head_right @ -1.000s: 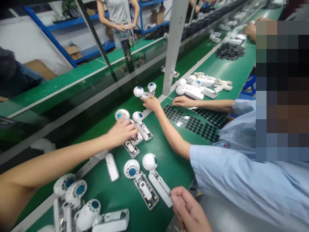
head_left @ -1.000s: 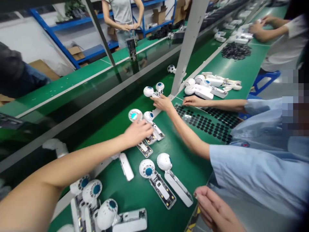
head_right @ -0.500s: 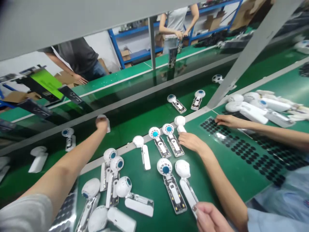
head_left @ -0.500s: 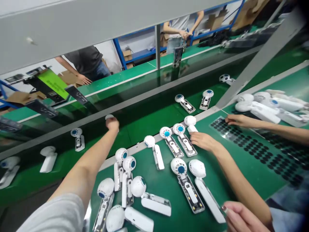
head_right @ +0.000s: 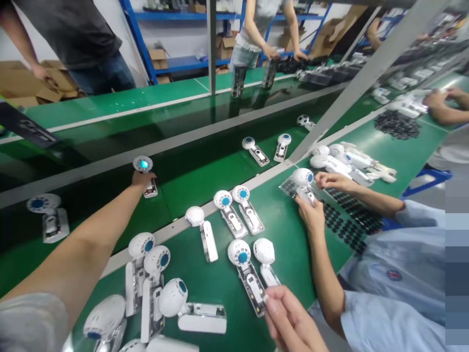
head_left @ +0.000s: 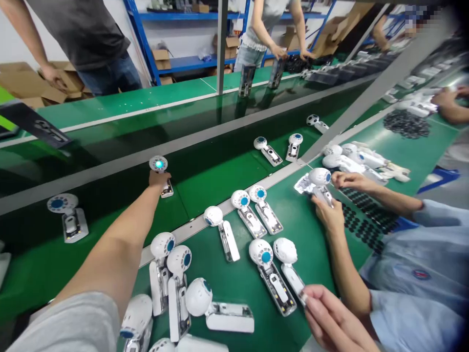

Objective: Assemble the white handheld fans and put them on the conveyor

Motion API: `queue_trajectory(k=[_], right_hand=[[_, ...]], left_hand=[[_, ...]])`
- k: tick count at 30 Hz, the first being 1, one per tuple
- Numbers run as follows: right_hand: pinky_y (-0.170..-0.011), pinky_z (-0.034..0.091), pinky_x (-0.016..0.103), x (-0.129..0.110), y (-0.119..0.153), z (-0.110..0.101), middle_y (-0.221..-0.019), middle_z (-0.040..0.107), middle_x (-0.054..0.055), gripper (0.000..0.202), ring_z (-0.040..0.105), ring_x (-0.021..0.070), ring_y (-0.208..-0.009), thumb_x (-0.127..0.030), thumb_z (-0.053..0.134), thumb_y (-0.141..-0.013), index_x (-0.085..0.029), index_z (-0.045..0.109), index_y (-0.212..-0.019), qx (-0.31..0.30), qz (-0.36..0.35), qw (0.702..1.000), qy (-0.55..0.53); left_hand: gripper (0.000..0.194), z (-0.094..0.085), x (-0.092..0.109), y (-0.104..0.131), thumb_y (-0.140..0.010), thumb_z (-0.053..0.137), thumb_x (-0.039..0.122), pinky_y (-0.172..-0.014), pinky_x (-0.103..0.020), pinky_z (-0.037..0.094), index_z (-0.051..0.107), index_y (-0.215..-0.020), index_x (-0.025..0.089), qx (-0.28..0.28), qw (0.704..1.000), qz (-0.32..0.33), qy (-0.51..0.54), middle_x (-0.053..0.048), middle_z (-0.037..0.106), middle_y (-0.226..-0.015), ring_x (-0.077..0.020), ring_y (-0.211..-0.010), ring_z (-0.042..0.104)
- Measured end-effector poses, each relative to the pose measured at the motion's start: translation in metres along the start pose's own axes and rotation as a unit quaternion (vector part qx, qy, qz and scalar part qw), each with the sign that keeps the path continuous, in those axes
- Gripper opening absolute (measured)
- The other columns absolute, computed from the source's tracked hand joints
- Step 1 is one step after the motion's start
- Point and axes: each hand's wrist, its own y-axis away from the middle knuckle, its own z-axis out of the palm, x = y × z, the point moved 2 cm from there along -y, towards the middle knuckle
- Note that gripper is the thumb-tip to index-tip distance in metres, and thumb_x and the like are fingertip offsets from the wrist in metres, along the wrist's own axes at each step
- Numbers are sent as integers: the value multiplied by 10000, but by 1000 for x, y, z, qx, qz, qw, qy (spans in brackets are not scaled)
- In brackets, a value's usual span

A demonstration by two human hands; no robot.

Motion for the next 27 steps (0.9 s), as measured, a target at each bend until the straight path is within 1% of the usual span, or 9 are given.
queue_trajectory(k=[2, 4, 5, 8, 11, 14, 19, 24, 27], right_hand=[[-473, 338, 242, -4, 8, 9, -584, 445, -23, 319, 404, 128, -526, -546, 472, -803, -235, 511, -745, -33, -2, 999, 16], [-491, 326, 229, -18, 6, 19, -588, 455, -33, 299, 393, 115, -531, -508, 433, -845, -221, 499, -799, -65, -37, 997, 37], [-494, 321, 227, -25, 4, 26, -585, 466, -36, 279, 396, 113, -529, -483, 426, -858, -215, 494, -818, -79, -62, 994, 50], [-540, 346, 232, -46, 5, 52, -594, 507, -36, 193, 447, 114, -558, -375, 411, -890, -204, 485, -838, -140, -139, 976, 97], [-553, 359, 230, -55, 16, 79, -606, 543, -37, 140, 470, 106, -550, -298, 405, -896, -202, 481, -829, -185, -207, 953, 125], [-561, 370, 224, -56, 29, 97, -605, 562, -40, 100, 487, 97, -542, -247, 423, -881, -201, 482, -814, -205, -241, 939, 134], [-547, 371, 221, -52, 46, 102, -596, 567, -41, 83, 486, 91, -523, -218, 430, -863, -196, 480, -800, -221, -254, 931, 142], [-516, 356, 217, -47, 55, 93, -559, 518, -51, 108, 460, 92, -508, -244, 450, -852, -199, 475, -757, -237, -248, 926, 161], [-520, 359, 224, -42, 54, 87, -561, 503, -49, 119, 455, 95, -513, -255, 442, -854, -197, 469, -753, -232, -238, 930, 154]], left_hand=[[260, -5, 8, 22, -645, 665, 125, -509, -229, 430, 518, -860, 126, -30, 999, -7, 39, 43, 492, -595, -90, -505, 495], [218, -16, 13, 59, -667, 652, 216, -487, -228, 425, 516, -821, 144, -73, 994, -13, 74, 44, 476, -564, -95, -479, 489], [222, -23, 15, 83, -683, 639, 301, -476, -230, 424, 519, -789, 147, -100, 991, -19, 89, 35, 480, -556, -100, -472, 491], [404, -45, 12, 168, -648, 619, 535, -425, -228, 397, 521, -698, 146, -199, 970, -50, 131, 7, 500, -526, -112, -435, 485], [475, -61, 3, 247, -590, 638, 603, -373, -215, 345, 508, -662, 151, -291, 942, -82, 143, 12, 488, -473, -105, -380, 449], [459, -71, -1, 300, -626, 619, 595, -371, -202, 313, 504, -651, 151, -327, 931, -86, 137, 19, 482, -459, -89, -376, 426], [376, -81, 5, 338, -679, 631, 507, -490, -213, 380, 582, -788, 151, -332, 934, -32, 130, 38, 489, -483, -94, -453, 452], [391, -87, 9, 352, -716, 617, 458, -648, -267, 425, 597, -969, 160, -332, 936, 11, 118, 14, 538, -555, -160, -603, 540], [420, -90, 9, 358, -737, 607, 423, -705, -282, 422, 566, -1069, 168, -363, 925, 31, 104, -2, 571, -639, -181, -697, 558]])
